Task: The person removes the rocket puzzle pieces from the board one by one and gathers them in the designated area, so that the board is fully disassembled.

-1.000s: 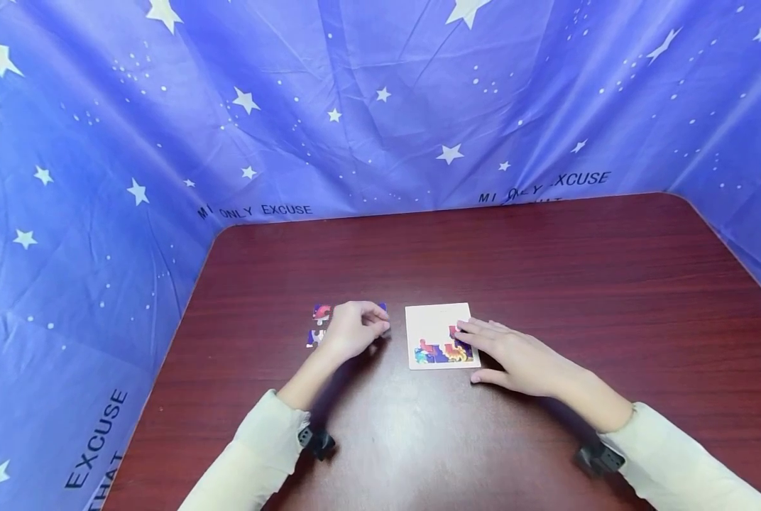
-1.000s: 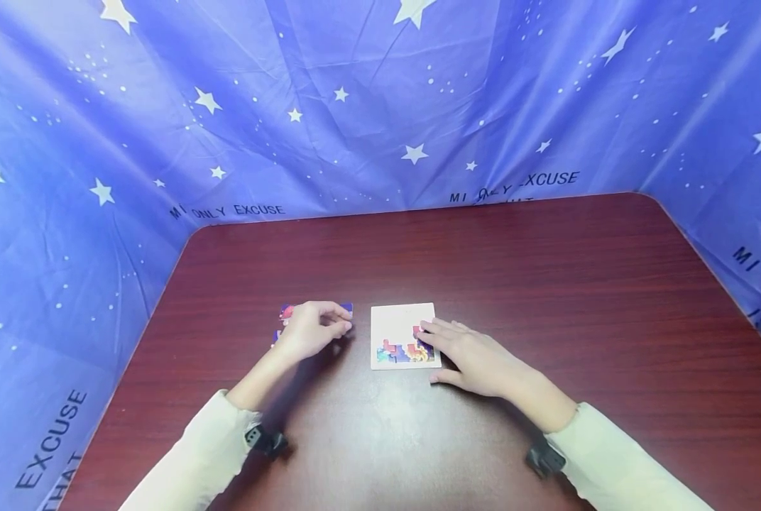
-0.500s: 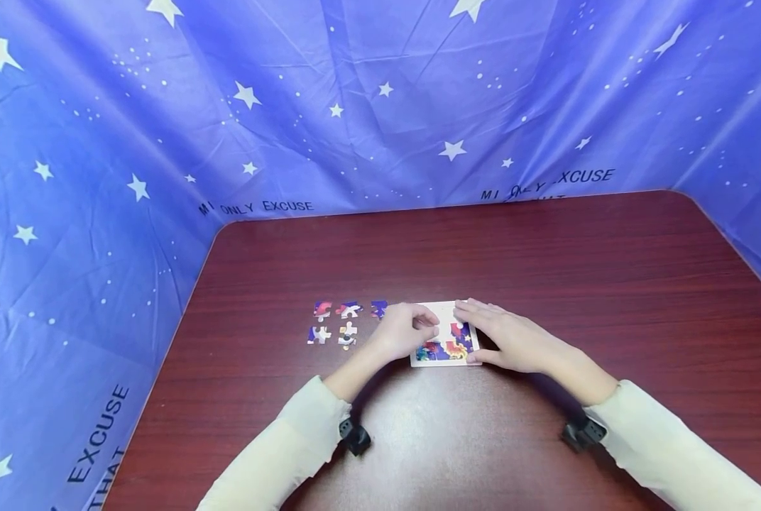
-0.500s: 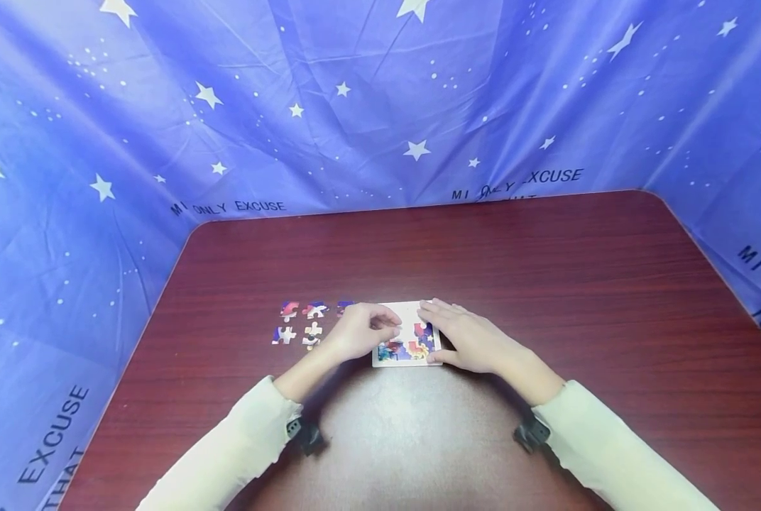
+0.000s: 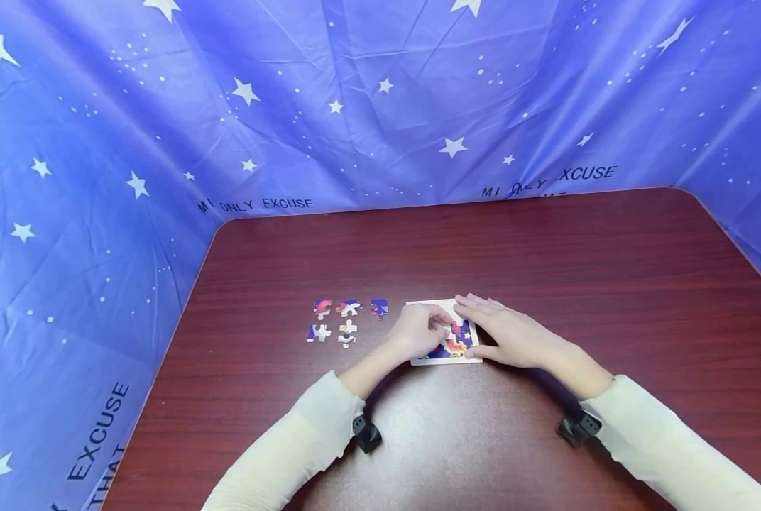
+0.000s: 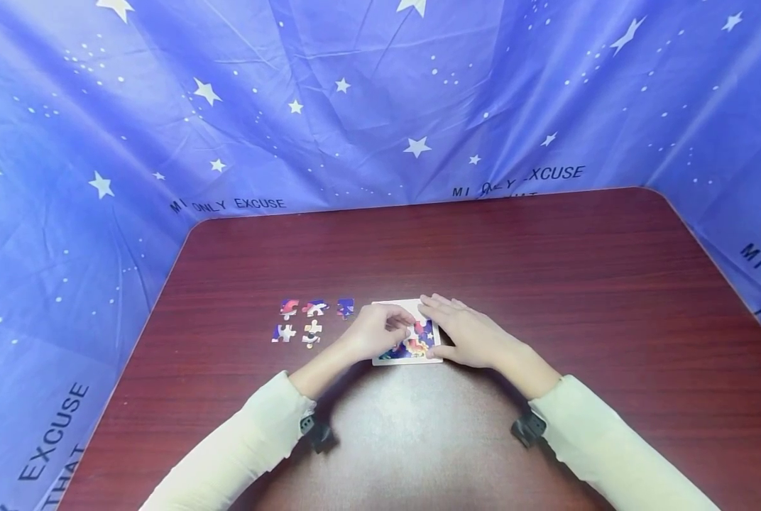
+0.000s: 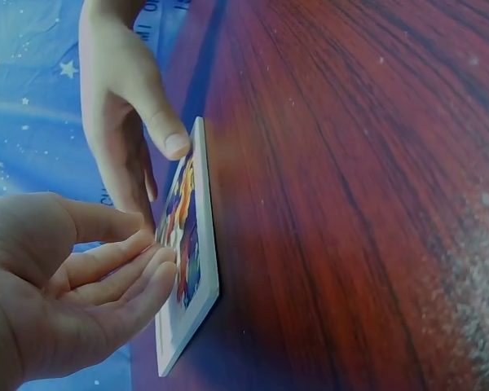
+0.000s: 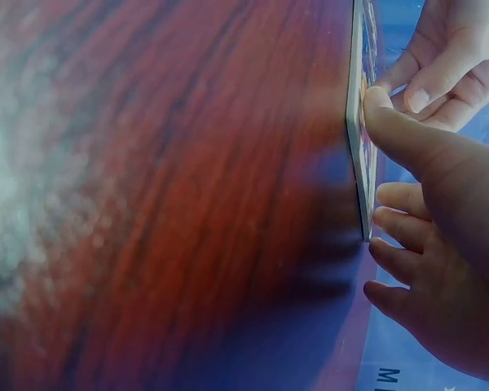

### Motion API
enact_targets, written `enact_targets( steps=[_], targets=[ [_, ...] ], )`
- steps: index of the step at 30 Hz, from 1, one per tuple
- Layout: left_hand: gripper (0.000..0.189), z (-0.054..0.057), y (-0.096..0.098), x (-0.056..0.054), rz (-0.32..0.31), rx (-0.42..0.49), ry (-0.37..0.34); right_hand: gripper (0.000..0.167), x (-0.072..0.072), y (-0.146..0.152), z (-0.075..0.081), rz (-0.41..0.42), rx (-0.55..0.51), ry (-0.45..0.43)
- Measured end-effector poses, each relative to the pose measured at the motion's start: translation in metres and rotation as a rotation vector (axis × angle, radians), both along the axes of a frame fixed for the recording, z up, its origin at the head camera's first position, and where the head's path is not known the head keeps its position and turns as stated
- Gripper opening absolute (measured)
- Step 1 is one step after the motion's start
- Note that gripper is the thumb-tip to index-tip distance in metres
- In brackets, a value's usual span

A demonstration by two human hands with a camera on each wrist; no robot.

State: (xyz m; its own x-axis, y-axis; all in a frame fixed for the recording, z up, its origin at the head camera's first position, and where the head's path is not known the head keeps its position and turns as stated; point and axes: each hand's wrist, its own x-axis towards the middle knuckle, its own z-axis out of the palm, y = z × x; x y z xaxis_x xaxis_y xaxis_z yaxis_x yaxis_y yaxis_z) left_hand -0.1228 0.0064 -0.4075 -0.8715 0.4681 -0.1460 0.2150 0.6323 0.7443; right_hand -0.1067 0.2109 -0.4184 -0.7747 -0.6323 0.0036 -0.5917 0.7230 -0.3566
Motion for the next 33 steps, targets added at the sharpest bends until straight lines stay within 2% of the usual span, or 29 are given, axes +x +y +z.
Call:
enact_targets(
  steps=[7,17,23,33],
  targets=[
    [0.020,0.000,0.004,0.003,-0.019,-0.015,0.017,0.073,-0.001,-0.003,0.001,0.006,-0.028,0.061],
    [0.019,0.001,0.007,0.009,-0.019,-0.079,0.081,0.072,-0.001,-0.004,-0.002,-0.007,-0.009,0.003],
    [0.019,0.000,0.010,0.009,-0.020,-0.052,0.051,0.073,0.000,0.000,-0.003,-0.024,-0.015,-0.010],
    [0.021,-0.002,0.011,0.005,0.044,0.085,-0.111,0.073,0.002,0.002,-0.003,-0.024,-0.024,-0.012]
  ],
)
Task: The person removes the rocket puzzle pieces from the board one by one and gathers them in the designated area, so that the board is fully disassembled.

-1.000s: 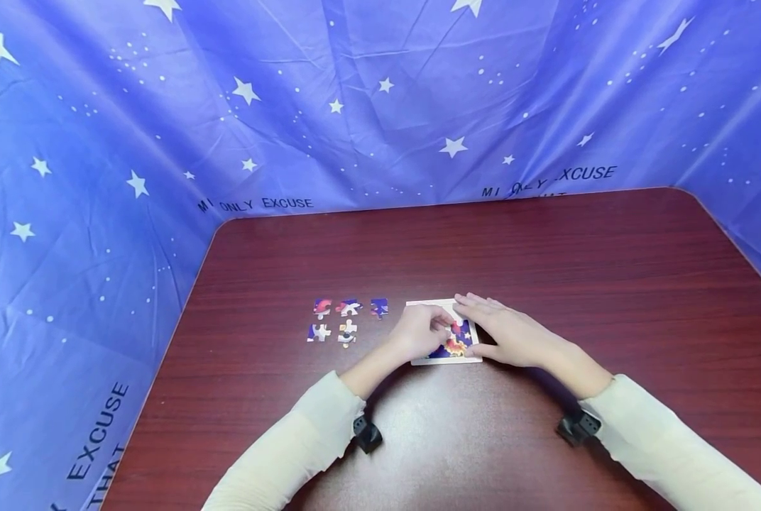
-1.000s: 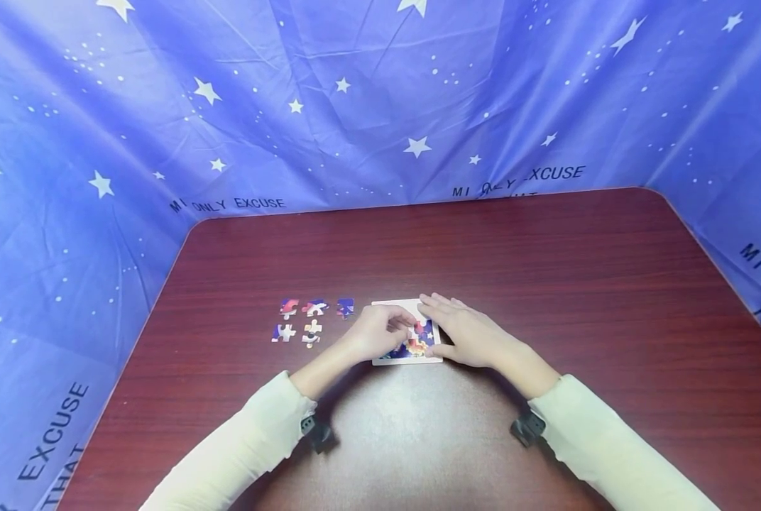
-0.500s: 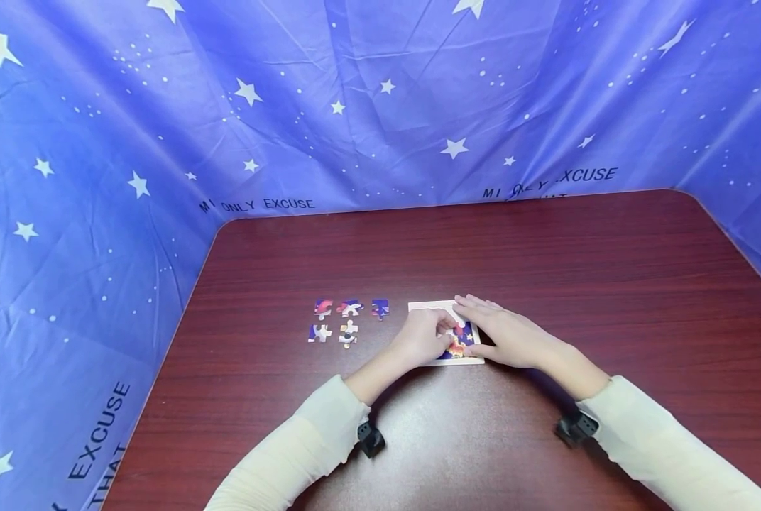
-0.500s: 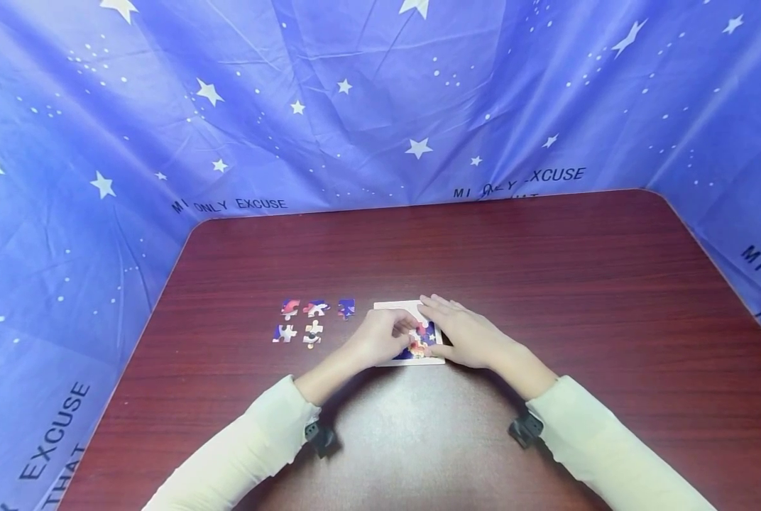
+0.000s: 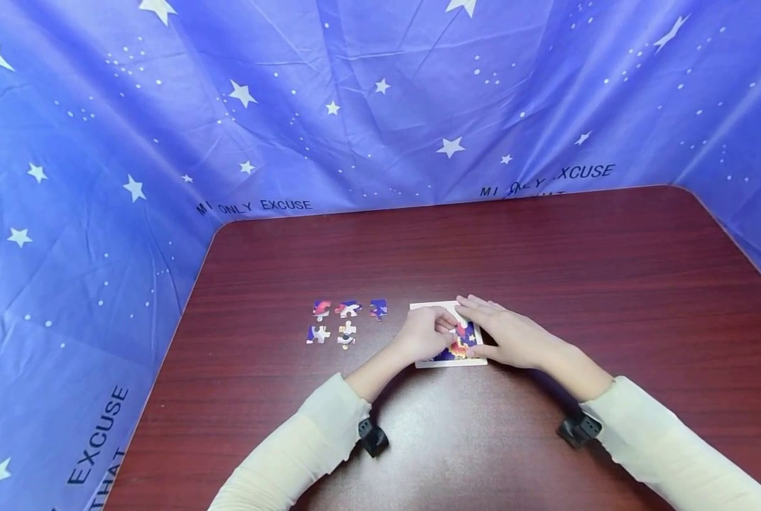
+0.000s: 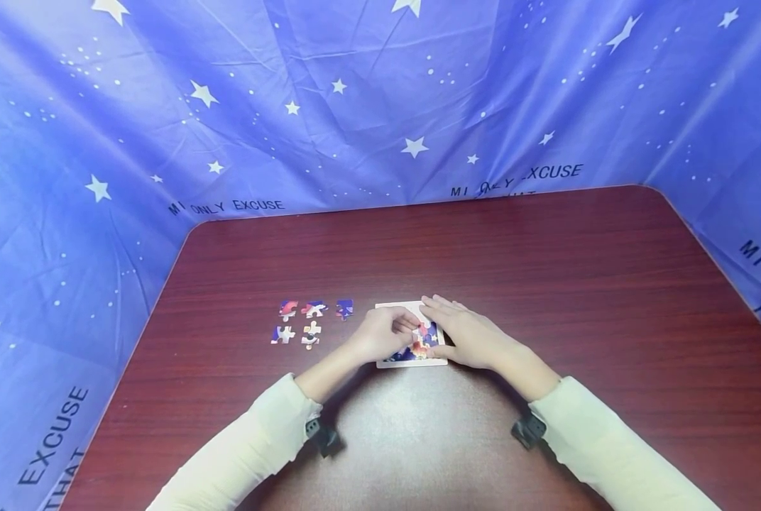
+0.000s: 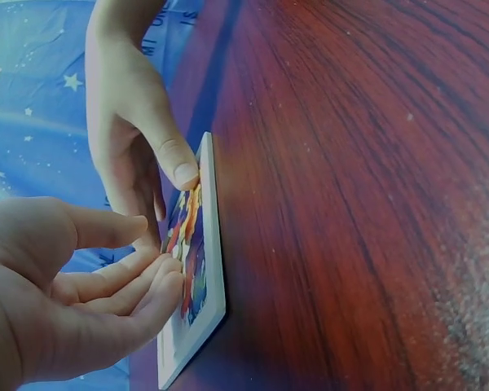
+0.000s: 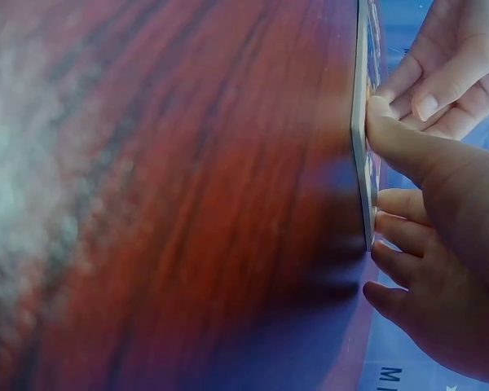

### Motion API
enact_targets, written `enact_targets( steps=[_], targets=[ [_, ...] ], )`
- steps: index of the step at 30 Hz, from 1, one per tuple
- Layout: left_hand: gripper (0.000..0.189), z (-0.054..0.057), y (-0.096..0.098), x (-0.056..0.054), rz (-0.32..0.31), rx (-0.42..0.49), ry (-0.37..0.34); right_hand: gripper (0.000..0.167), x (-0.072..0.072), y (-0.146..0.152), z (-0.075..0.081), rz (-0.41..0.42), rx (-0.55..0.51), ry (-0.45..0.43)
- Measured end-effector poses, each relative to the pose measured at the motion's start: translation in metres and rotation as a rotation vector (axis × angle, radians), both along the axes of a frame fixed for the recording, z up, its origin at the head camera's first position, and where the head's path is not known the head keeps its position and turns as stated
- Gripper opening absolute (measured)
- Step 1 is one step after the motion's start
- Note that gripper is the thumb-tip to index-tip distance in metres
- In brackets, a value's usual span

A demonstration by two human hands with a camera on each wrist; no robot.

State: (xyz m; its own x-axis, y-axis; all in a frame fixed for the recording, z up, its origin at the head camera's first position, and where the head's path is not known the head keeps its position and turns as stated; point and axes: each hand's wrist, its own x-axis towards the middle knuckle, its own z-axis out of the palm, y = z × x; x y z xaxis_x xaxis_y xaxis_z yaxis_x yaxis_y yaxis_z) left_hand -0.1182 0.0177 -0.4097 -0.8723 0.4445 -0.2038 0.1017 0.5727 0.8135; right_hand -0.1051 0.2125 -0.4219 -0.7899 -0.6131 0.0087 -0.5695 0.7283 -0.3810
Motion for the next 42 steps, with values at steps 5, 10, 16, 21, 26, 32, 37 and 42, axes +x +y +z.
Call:
enact_targets(
  steps=[5,10,16,21,26,32,37,42],
  targets=[
    [0.028,-0.0005,-0.0002,-0.0014,0.049,0.029,-0.078,0.074,0.0007,-0.0003,0.0000,-0.001,0.000,-0.004],
    [0.029,0.0003,-0.0011,-0.0021,0.060,0.036,-0.102,0.075,0.0004,-0.0002,0.0002,-0.005,-0.005,-0.006],
    [0.031,0.0004,-0.0011,-0.0012,0.068,0.040,-0.109,0.076,-0.0004,-0.0002,-0.0002,-0.005,-0.010,-0.012],
    [0.029,0.0006,-0.0009,0.0002,0.070,0.049,-0.110,0.076,-0.0002,0.0004,-0.0013,-0.015,-0.029,-0.023],
    [0.023,0.0007,-0.0006,0.0001,0.064,0.062,-0.093,0.077,-0.0006,0.0006,-0.0010,-0.024,-0.035,-0.029],
    [0.020,-0.0006,0.0005,0.0004,0.075,0.080,-0.075,0.078,-0.0018,0.0006,0.0000,-0.035,-0.028,-0.037],
    [0.014,-0.0041,0.0040,0.0007,0.112,0.105,-0.078,0.078,-0.0021,0.0008,-0.0006,-0.036,-0.028,-0.038],
    [0.009,-0.0082,0.0068,0.0005,0.132,0.107,-0.062,0.078,-0.0020,0.0007,-0.0017,-0.038,-0.036,-0.037]
  ],
)
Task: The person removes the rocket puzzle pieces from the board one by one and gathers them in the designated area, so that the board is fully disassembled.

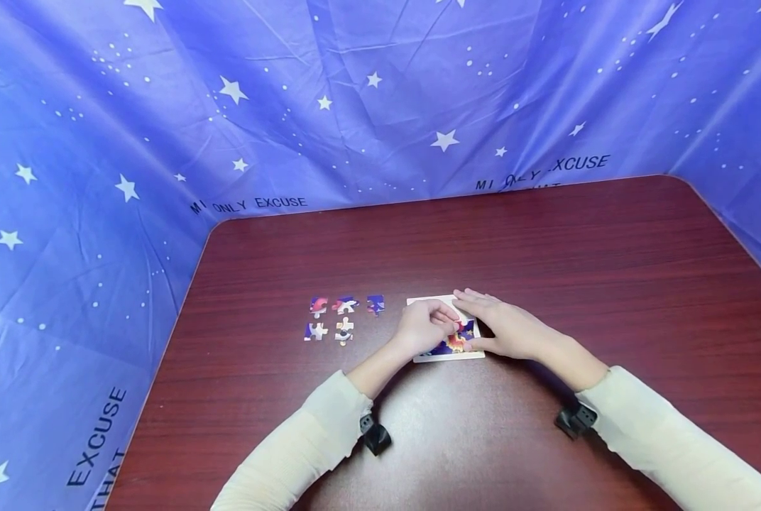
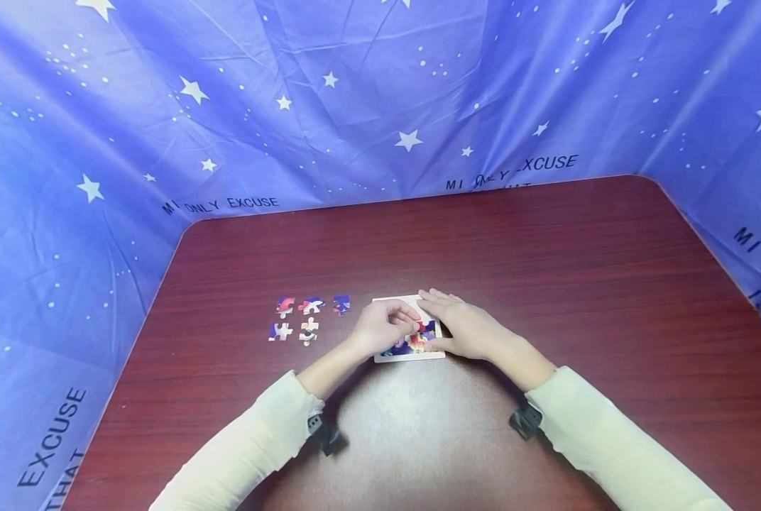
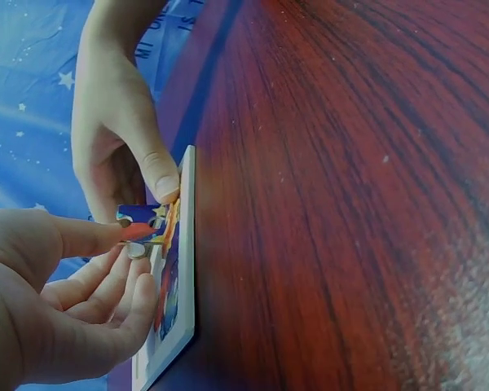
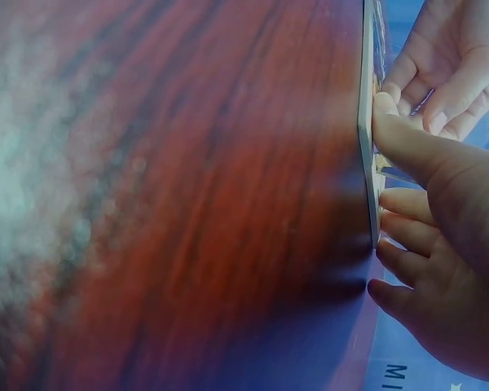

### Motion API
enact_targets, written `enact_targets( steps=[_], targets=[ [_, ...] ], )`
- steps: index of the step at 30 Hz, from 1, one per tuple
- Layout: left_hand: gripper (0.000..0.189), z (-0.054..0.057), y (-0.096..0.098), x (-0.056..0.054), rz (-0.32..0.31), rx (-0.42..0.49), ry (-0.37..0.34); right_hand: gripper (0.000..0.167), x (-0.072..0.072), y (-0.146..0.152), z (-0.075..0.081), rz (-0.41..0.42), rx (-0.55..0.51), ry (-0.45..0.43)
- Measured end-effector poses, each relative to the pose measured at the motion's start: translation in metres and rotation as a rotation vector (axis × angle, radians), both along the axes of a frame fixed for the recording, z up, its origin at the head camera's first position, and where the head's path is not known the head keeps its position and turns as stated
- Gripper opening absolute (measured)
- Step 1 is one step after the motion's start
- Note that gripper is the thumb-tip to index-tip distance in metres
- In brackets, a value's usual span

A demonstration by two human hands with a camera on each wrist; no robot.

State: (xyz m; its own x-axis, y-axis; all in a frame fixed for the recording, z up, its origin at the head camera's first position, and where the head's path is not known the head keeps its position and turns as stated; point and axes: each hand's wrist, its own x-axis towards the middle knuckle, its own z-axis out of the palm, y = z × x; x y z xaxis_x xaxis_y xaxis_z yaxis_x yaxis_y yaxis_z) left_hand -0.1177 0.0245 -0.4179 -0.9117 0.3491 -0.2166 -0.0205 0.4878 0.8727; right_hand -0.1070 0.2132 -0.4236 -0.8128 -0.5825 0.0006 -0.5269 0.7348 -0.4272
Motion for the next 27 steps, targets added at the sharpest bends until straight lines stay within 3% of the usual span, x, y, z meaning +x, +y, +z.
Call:
enact_targets(
  steps=[5,10,22,27],
  targets=[
    [0.007,0.000,0.001,0.000,0.010,-0.043,0.042,0.078,-0.001,-0.001,0.000,0.005,-0.008,-0.003],
    [0.008,0.001,0.001,0.000,0.018,-0.012,0.057,0.077,-0.001,-0.001,0.001,-0.001,-0.007,-0.008],
    [0.009,0.005,-0.010,0.001,0.035,-0.018,0.060,0.071,0.002,0.000,0.003,-0.007,-0.014,-0.006],
    [0.008,0.004,-0.020,0.000,0.049,-0.021,0.030,0.070,0.002,0.000,0.004,-0.002,-0.004,-0.012]
  ],
)
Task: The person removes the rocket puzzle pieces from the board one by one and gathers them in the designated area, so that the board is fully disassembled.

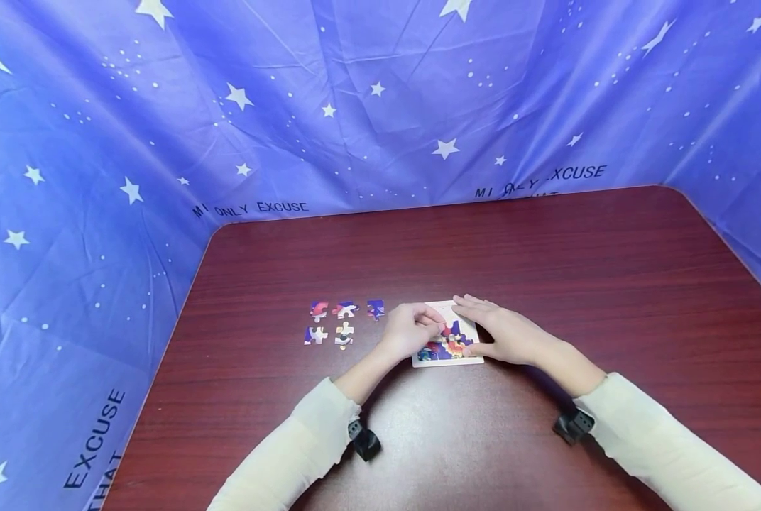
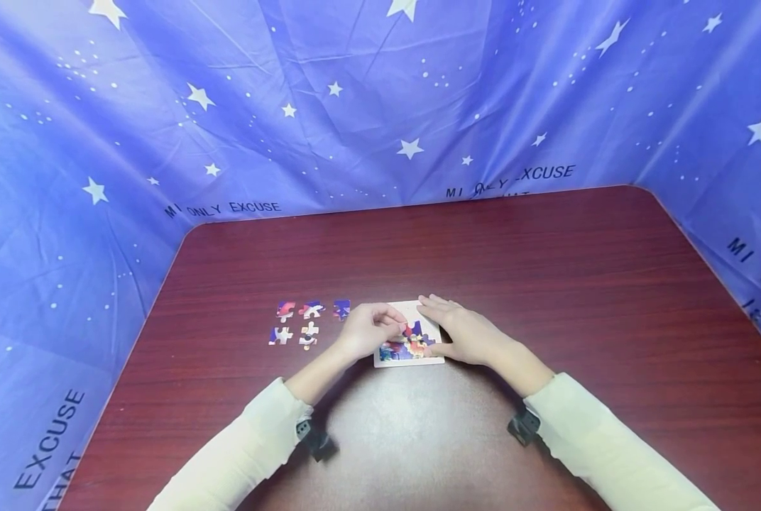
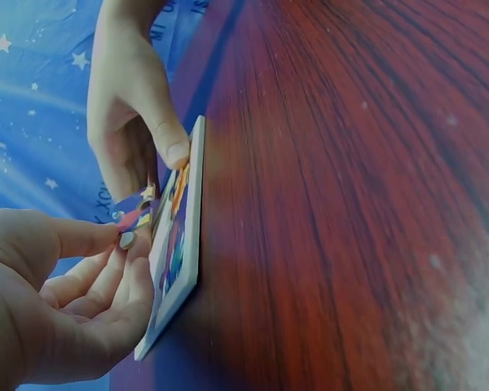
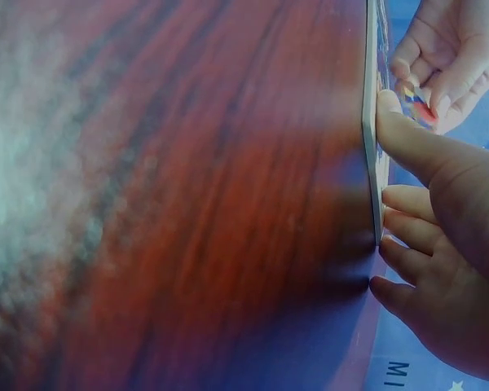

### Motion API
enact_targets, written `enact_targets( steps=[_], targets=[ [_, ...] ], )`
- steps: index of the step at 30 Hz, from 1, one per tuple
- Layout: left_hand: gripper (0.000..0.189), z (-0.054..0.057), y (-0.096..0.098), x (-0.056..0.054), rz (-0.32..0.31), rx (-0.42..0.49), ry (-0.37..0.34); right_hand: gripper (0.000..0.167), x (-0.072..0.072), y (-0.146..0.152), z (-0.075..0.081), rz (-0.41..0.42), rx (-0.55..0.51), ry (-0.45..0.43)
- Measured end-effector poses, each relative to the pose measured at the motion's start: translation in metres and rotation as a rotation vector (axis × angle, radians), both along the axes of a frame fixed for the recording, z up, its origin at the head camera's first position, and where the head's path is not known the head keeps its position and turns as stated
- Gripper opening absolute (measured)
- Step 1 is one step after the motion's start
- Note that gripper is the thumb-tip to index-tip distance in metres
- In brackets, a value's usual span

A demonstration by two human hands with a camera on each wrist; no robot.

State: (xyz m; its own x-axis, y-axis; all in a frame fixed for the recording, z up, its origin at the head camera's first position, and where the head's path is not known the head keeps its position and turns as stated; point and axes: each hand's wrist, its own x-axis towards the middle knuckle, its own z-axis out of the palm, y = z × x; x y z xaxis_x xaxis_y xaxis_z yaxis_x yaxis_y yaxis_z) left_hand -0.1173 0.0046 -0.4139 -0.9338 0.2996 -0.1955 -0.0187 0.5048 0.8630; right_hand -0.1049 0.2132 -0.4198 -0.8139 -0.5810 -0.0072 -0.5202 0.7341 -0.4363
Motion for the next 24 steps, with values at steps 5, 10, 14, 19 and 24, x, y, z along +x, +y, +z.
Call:
enact_targets(
  steps=[5,10,14,19,24],
  targets=[
    [0.009,-0.002,-0.010,-0.002,-0.011,-0.015,-0.003,0.070,0.000,0.000,-0.001,0.000,0.008,0.001],
    [0.009,-0.001,-0.018,-0.004,-0.003,-0.002,-0.024,0.072,-0.001,0.000,-0.002,-0.002,0.000,0.007],
    [0.010,0.002,-0.024,-0.007,0.004,0.011,-0.056,0.071,-0.001,0.000,-0.003,0.001,-0.009,0.018],
    [0.009,0.004,-0.032,-0.010,0.010,-0.011,-0.065,0.072,-0.001,0.000,-0.003,-0.002,-0.008,0.018],
    [0.009,0.005,-0.045,-0.014,0.016,-0.063,-0.046,0.074,-0.001,0.000,-0.003,-0.015,0.017,-0.012]
  ],
)
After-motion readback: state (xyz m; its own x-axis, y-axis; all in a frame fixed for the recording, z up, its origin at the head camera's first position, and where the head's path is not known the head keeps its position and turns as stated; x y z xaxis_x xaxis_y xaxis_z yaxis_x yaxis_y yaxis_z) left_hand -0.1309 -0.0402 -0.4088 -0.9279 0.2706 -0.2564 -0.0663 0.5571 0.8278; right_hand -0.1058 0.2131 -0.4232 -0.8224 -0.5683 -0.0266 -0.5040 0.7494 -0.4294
